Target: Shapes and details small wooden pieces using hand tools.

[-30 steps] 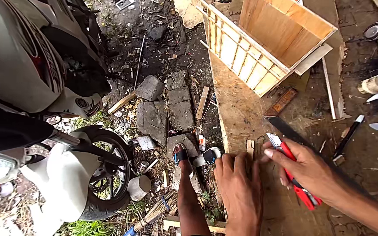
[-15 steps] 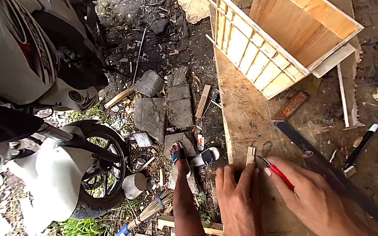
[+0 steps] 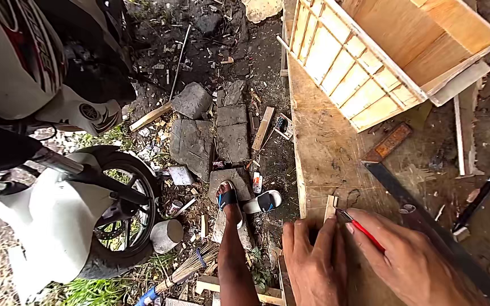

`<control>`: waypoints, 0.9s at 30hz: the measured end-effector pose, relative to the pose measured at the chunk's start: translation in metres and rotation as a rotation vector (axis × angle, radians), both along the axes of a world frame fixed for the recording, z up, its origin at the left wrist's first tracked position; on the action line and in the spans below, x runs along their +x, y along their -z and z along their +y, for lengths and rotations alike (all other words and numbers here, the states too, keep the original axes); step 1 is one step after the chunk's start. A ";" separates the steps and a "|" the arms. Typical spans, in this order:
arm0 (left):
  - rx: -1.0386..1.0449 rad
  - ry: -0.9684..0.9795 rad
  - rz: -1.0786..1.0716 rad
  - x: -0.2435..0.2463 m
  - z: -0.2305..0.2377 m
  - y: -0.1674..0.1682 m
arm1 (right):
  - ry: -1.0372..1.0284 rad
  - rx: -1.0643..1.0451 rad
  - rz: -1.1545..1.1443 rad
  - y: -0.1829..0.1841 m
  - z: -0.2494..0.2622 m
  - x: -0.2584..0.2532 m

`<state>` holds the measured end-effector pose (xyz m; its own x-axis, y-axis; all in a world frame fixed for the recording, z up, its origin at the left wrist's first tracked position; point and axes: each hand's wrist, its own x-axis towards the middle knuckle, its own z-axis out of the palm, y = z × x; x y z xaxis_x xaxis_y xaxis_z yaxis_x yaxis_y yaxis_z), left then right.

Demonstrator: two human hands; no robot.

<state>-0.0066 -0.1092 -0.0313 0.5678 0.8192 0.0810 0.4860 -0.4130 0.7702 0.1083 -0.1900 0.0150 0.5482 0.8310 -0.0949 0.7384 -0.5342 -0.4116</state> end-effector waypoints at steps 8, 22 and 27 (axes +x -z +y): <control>-0.007 -0.009 0.003 0.000 -0.001 0.000 | -0.011 -0.018 -0.004 -0.001 0.001 0.001; -0.017 -0.025 -0.014 0.001 -0.001 0.001 | -0.025 -0.048 0.000 -0.005 0.002 0.003; 0.012 -0.033 0.004 0.002 -0.001 0.002 | -0.114 -0.219 -0.157 -0.011 0.010 0.002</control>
<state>-0.0045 -0.1107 -0.0329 0.5407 0.8365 0.0891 0.5022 -0.4060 0.7635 0.1105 -0.1801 0.0257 0.4743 0.8573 -0.2001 0.8446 -0.5073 -0.1713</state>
